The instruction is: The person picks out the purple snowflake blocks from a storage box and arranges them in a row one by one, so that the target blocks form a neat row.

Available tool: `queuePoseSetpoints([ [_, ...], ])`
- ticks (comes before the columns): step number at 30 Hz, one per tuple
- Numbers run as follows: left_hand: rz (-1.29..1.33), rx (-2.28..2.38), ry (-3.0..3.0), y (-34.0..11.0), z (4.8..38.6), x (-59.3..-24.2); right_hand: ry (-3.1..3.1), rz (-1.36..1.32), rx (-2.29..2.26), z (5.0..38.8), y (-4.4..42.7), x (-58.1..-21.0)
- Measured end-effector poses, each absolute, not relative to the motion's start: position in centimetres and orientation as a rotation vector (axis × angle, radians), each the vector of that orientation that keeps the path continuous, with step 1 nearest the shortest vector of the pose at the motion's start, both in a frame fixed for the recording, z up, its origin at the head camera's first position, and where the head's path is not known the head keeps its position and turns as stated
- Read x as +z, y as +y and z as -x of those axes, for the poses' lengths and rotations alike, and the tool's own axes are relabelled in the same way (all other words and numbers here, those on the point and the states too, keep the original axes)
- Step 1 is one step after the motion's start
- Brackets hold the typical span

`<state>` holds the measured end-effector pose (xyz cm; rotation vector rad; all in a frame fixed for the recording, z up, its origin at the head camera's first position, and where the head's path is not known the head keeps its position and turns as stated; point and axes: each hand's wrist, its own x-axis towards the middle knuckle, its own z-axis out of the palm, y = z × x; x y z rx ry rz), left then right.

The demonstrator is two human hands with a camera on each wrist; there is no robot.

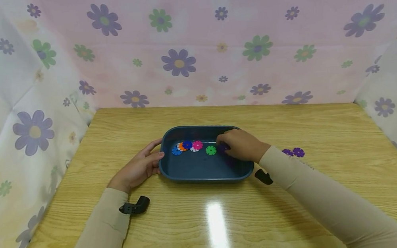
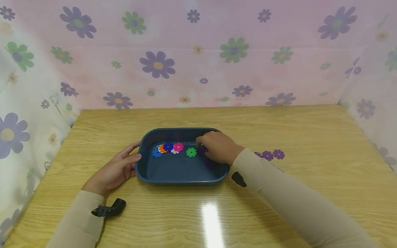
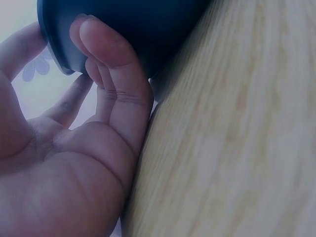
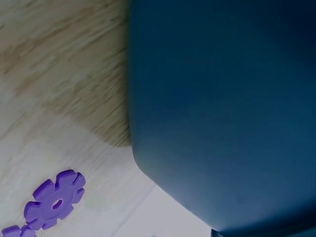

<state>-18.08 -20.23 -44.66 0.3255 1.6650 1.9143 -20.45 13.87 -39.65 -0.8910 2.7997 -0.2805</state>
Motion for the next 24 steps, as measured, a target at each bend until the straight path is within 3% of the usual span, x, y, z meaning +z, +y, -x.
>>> queuePoseSetpoints([
  [24,-0.314,1.916,1.673,-20.22,18.29,-45.03,2.822,1.031,-0.331,19.87,14.11,-39.84],
])
